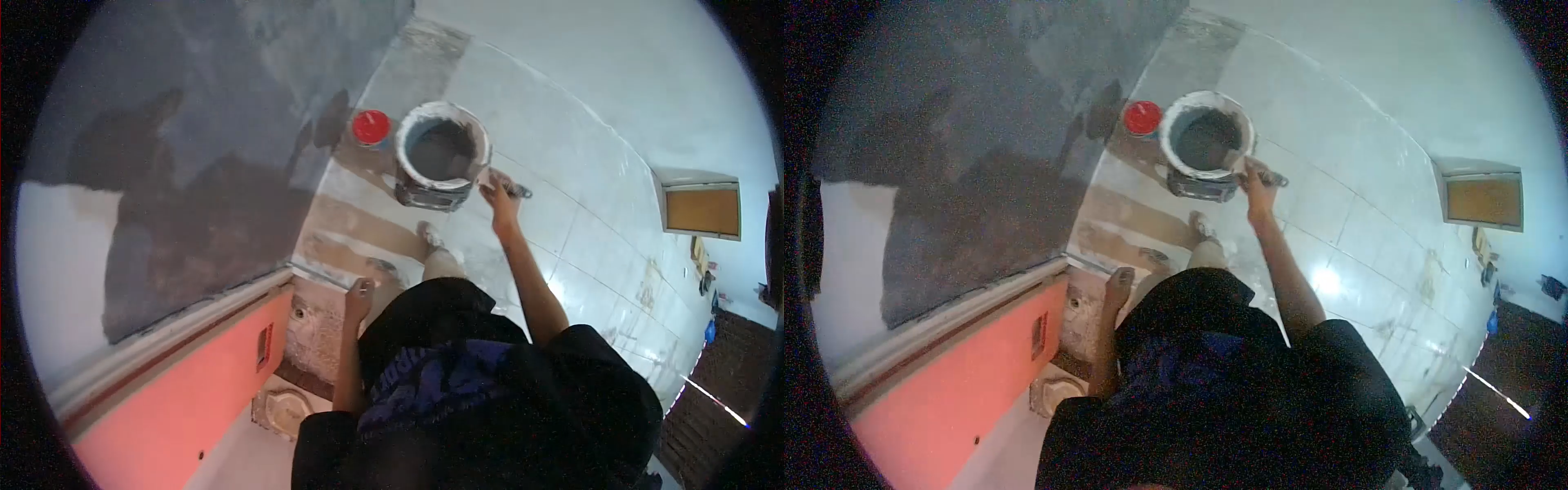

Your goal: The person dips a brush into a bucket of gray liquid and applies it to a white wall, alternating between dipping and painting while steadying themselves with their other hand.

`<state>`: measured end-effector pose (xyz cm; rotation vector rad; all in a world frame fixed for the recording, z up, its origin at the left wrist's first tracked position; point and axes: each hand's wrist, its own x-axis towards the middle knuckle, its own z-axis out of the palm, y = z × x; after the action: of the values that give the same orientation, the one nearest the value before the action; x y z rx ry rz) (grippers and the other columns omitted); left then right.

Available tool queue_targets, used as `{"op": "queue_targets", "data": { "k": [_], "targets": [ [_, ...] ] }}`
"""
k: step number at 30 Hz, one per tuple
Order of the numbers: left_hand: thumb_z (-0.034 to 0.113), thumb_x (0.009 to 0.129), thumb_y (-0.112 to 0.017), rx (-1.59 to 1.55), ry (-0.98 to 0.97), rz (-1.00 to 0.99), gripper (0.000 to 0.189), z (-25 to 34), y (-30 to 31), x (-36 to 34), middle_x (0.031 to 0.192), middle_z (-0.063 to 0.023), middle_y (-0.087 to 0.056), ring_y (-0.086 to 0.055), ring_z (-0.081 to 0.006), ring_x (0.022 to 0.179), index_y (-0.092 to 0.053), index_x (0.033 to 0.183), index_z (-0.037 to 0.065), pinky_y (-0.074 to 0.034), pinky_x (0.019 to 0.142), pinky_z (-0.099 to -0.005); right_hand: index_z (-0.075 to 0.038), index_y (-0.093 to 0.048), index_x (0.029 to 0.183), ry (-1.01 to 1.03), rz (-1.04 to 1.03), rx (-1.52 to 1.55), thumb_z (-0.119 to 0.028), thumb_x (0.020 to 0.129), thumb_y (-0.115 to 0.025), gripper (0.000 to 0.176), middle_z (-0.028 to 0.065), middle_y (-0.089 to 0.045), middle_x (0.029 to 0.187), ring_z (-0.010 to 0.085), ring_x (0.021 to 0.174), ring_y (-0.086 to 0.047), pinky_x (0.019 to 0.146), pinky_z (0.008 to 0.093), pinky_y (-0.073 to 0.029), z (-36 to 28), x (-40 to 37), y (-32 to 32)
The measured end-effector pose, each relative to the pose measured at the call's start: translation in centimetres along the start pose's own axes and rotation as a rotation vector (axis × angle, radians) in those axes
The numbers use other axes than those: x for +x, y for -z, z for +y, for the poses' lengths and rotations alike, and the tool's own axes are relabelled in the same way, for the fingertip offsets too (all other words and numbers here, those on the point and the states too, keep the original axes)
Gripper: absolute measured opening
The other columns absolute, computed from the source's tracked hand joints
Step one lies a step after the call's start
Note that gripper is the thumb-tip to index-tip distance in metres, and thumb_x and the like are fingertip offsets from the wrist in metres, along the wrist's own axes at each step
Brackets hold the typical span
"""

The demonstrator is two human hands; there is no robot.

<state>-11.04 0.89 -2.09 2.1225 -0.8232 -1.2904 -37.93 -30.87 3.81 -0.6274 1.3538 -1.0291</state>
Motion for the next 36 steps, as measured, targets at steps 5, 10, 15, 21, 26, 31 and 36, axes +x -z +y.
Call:
{"op": "queue_targets", "data": {
  "k": [5, 10, 15, 21, 26, 31, 36],
  "targets": [
    [0.03, 0.096, -0.062, 0.008, -0.079, 0.122, 0.03, 5.5, -1.1, 10.3, 0.104, -0.0151, -0.069, -0.067, -0.0291, 0.093, -0.063, 0.11, 0.005, -0.052, 0.081, -0.0366, 0.0, -0.057, 0.126, -0.134, -0.009, 0.205, -0.019, 0.095, -0.064, 0.037, 0.0126, -0.062, 0.121, 0.0224, 0.111, -0.062, 0.1, 0.033, -0.053, 1.0, 5.9, -0.5],
    [0.027, 0.093, -0.066, -0.09, -0.181, 0.144, 0.046, 8.9, -8.1, 18.1, 0.119, -0.0214, -0.063, -0.06, -0.0323, 0.113, -0.054, 0.128, 0.0, -0.046, 0.098, -0.0403, 0.0, -0.064, 0.121, 0.144, -0.099, -0.192, -0.017, 0.095, -0.063, 0.031, 0.0091, -0.067, 0.104, 0.0182, 0.099, -0.066, 0.089, 0.0316, -0.054, 4.0, 13.3, -0.8],
    [0.034, 0.09, -0.069, -0.203, -0.13, 0.199, 0.088, 15.1, -14.2, 25.2, 0.15, -0.0314, -0.032, -0.044, -0.0401, 0.133, -0.021, 0.15, -0.009, -0.035, 0.111, -0.042, -0.007, -0.072, 0.11, 0.528, -0.357, -0.96, -0.01, 0.093, -0.059, 0.021, 0.0174, -0.073, 0.102, 0.0333, 0.096, -0.07, 0.088, 0.042, -0.054, 4.5, 23.0, -6.3],
    [0.035, 0.088, -0.069, -0.145, -0.113, 0.181, 0.106, 16.5, -19.0, 28.3, 0.159, -0.0343, -0.007, -0.02, -0.0433, 0.147, 0.001, 0.151, -0.014, -0.017, 0.121, -0.0429, -0.011, -0.069, 0.117, 0.569, -0.584, -1.382, -0.007, 0.089, -0.061, 0.03, 0.0176, -0.07, 0.113, 0.0391, 0.105, -0.066, 0.091, 0.0462, -0.052, 8.6, 32.3, -7.7],
    [0.035, 0.084, -0.074, -0.003, -0.06, 0.171, 0.11, 16.5, -18.8, 27.5, 0.156, -0.0407, -0.004, -0.012, -0.0467, 0.148, -0.002, 0.148, -0.019, -0.015, 0.122, -0.0425, -0.013, -0.065, 0.122, 0.732, -0.702, -1.404, -0.003, 0.083, -0.064, 0.04, 0.0192, -0.064, 0.126, 0.0375, 0.112, -0.063, 0.094, 0.0453, -0.051, 14.6, 32.5, -6.1],
    [0.037, 0.083, -0.073, -0.019, -0.009, 0.133, 0.111, 17.1, -18.1, 27.5, 0.155, -0.0428, -0.003, -0.011, -0.0479, 0.148, -0.002, 0.146, -0.021, -0.015, 0.123, -0.0424, -0.009, -0.068, 0.117, 0.412, -0.5, -1.488, -0.002, 0.079, -0.066, 0.039, 0.0214, -0.067, 0.118, 0.0407, 0.108, -0.063, 0.095, 0.0479, -0.05, 16.4, 30.9, -5.8],
    [0.036, 0.083, -0.073, -0.002, -0.041, 0.159, 0.112, 17.7, -18.5, 28.4, 0.154, -0.0435, -0.003, -0.01, -0.0489, 0.148, -0.001, 0.146, -0.022, -0.014, 0.123, -0.0429, -0.006, -0.069, 0.113, 0.549, -0.423, -1.197, -0.004, 0.081, -0.065, 0.033, 0.0229, -0.068, 0.108, 0.0462, 0.101, -0.063, 0.094, 0.0507, -0.049, 14.3, 31.3, -7.3]
  ]
}}
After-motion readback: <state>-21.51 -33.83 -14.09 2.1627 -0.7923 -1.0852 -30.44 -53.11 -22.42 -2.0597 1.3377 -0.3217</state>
